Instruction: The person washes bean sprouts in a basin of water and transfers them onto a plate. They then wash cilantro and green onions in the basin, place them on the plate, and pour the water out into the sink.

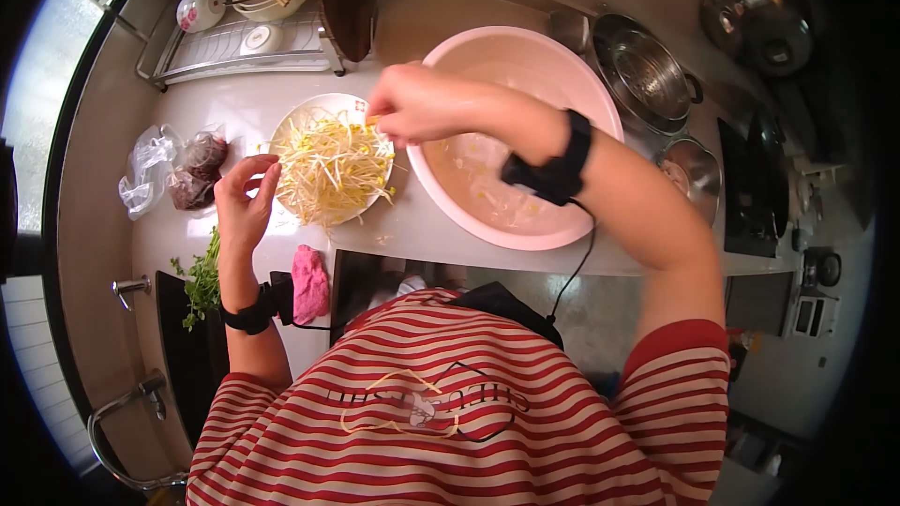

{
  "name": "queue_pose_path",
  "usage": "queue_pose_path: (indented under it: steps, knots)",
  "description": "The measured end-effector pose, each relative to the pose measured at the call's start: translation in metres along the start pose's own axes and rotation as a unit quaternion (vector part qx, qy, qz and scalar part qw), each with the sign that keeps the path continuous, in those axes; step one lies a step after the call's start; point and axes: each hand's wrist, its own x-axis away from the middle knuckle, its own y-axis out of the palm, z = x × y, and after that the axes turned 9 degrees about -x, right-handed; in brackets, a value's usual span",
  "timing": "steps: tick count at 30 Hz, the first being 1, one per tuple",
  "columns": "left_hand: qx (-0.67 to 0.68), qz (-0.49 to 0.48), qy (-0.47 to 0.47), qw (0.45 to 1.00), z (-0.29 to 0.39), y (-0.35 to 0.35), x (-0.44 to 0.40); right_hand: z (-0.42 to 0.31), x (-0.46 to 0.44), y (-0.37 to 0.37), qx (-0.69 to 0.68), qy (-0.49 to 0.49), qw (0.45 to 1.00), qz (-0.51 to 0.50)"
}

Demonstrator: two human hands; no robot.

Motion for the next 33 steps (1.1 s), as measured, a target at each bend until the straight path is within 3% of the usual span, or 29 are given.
queue_pose_path:
  steps: [2,3,8,11,15,19,22,27,29,33]
  knots:
    - [0.000,0.005,0.006,1.000,0.002,-0.003,-0.001,0.000,-0.037,0.020,0.128,-0.127,0.984,0.006]
    - [-0.002,0.009,0.007,1.000,0.003,-0.007,-0.001,0.000,-0.050,0.023,0.130,-0.131,0.983,0.006]
    - [-0.007,0.039,0.004,0.999,-0.006,-0.022,0.007,0.007,-0.109,-0.008,0.410,0.042,0.906,-0.098]
    - [0.005,0.050,-0.013,0.999,-0.012,-0.029,0.017,0.045,-0.136,-0.016,0.313,0.118,0.938,-0.086]
    - [0.018,0.060,-0.029,0.998,-0.022,-0.039,0.024,0.045,-0.151,-0.007,0.349,0.205,0.906,-0.122]
    - [0.033,0.060,-0.028,0.997,-0.026,-0.047,0.024,0.055,-0.169,-0.002,0.379,0.244,0.880,-0.148]
    - [0.054,0.058,-0.028,0.996,-0.030,-0.047,0.025,0.068,-0.178,-0.002,0.317,0.253,0.904,-0.137]
    - [0.067,0.064,-0.045,0.995,-0.041,-0.053,0.029,0.080,-0.200,0.000,0.342,0.290,0.872,-0.197]
    - [0.058,0.066,-0.045,0.995,-0.045,-0.056,0.029,0.089,-0.203,0.000,0.256,0.347,0.888,-0.160]
    - [0.068,0.064,-0.051,0.994,-0.051,-0.056,0.030,0.100,-0.205,-0.001,0.255,0.349,0.883,-0.182]
